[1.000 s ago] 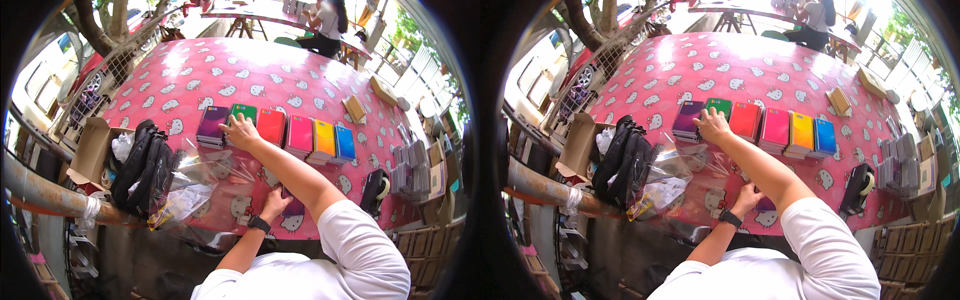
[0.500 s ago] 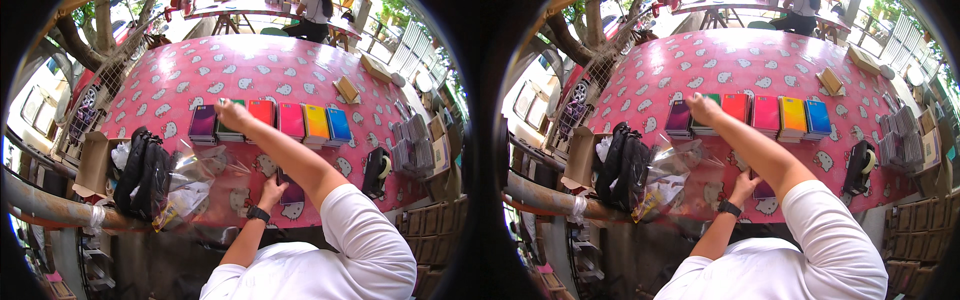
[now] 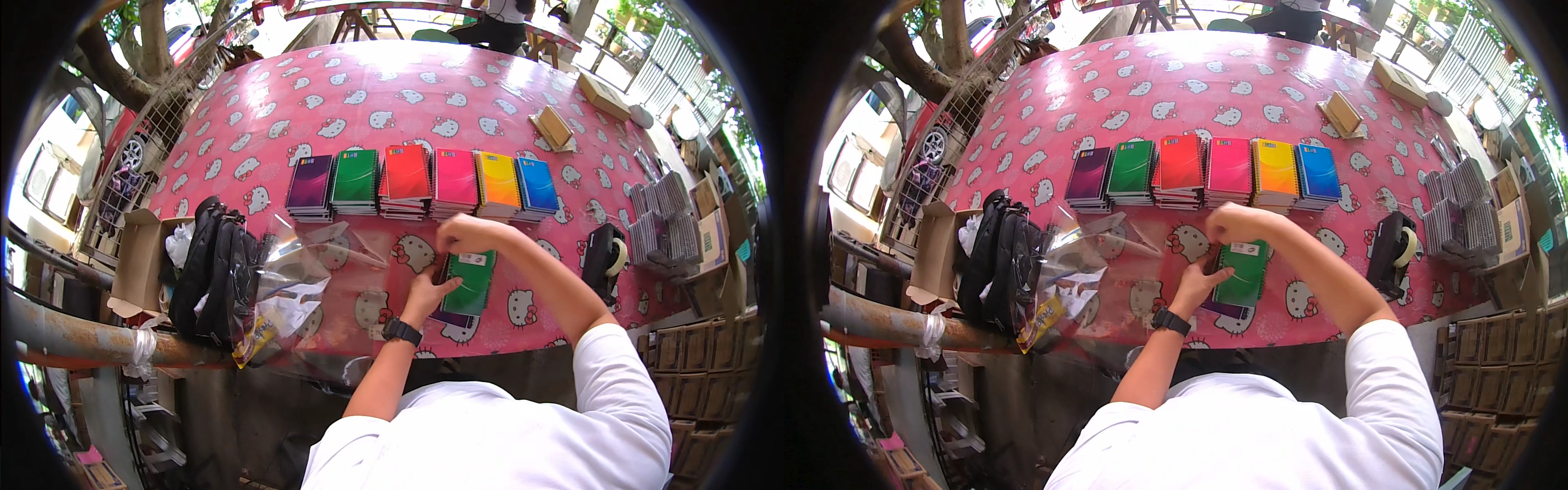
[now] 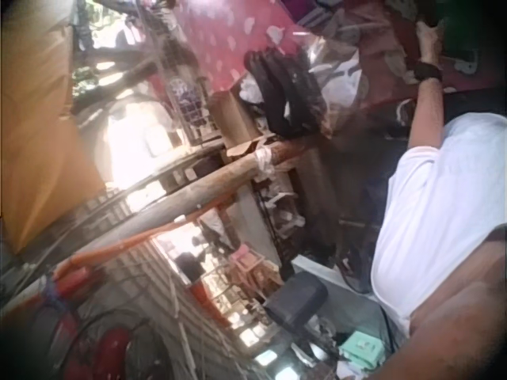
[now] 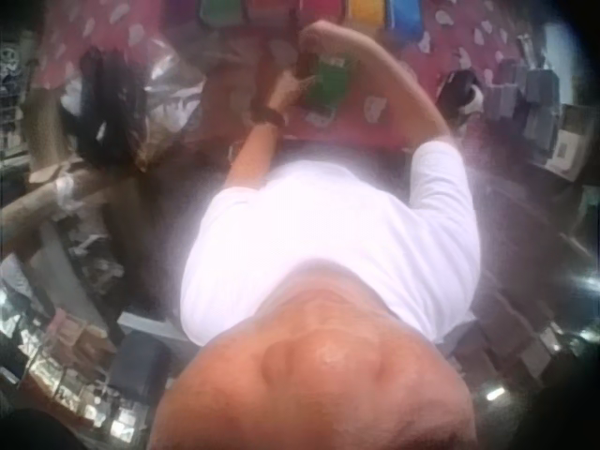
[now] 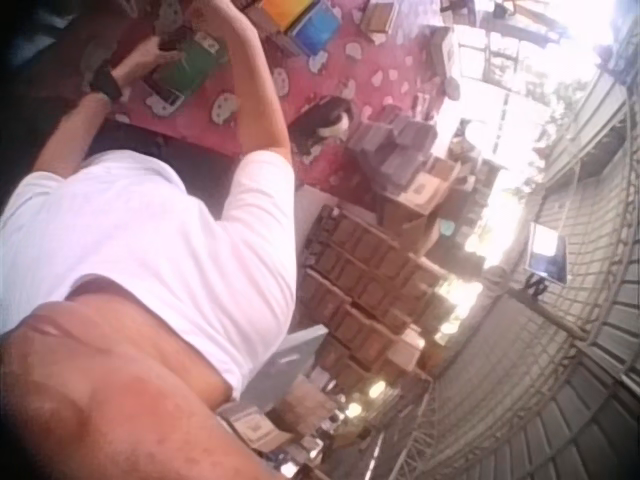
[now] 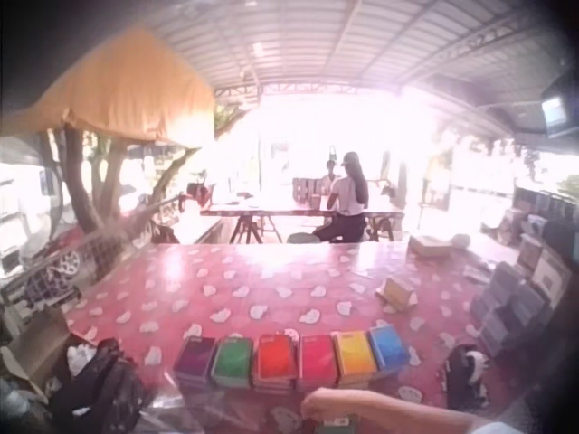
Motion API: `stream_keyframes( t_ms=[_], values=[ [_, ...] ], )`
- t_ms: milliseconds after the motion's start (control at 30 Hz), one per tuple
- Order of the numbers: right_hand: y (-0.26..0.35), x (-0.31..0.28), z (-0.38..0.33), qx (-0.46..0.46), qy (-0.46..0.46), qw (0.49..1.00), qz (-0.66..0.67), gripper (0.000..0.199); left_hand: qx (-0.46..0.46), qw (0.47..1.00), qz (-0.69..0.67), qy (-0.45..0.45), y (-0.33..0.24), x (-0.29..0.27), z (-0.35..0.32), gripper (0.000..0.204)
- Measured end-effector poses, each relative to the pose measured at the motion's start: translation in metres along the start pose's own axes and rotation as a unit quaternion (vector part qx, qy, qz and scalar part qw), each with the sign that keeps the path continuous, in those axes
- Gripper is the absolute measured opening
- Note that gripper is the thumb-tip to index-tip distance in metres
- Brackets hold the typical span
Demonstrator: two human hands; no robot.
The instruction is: The person picks up notebooks of various colors from stacks on a table, aligns them into a single stack, slides the stack into a plastic bag, and secures the opening with tape from a dispenser.
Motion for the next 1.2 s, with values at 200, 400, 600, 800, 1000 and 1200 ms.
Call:
stream_keyframes(
  t_ms=[200,400,600,800,1000,1200],
  values=[
    [0.04,-0.036,0.094,0.059,-0.277,0.922,-0.265,0.029,-0.01,0.999,0.031,-0.008,0.0,-0.004,-0.003,0.051],
    [0.029,-0.036,0.12,0.165,-0.155,0.923,-0.311,0.035,0.014,0.999,0.009,-0.037,0.017,-0.003,-0.003,0.046],
    [0.037,-0.044,0.118,0.161,-0.11,0.941,-0.277,0.049,-0.017,0.997,0.061,-0.041,0.012,-0.005,-0.003,0.045],
    [0.025,-0.097,0.06,0.065,-0.334,0.938,-0.064,0.025,-0.009,0.997,0.059,-0.051,0.01,-0.009,-0.001,0.047],
    [0.04,-0.087,-0.057,0.027,-0.123,0.987,0.102,0.023,0.007,0.998,-0.059,-0.034,0.034,-0.021,0.005,0.054],
    [-0.009,-0.011,-0.025,-0.015,-0.106,0.994,-0.023,0.024,-0.054,0.998,0.038,-0.01,0.002,-0.003,0.001,0.061]
  ],
)
Point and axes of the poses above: each hand's wrist, its own z-axis towards the middle knuckle, its own x-axis out of the palm, y = z × x, the point moved 5 cm from there along z, towards the middle knuckle, and after that the axes turned 4 degrees about y, right-handed, at the moved point
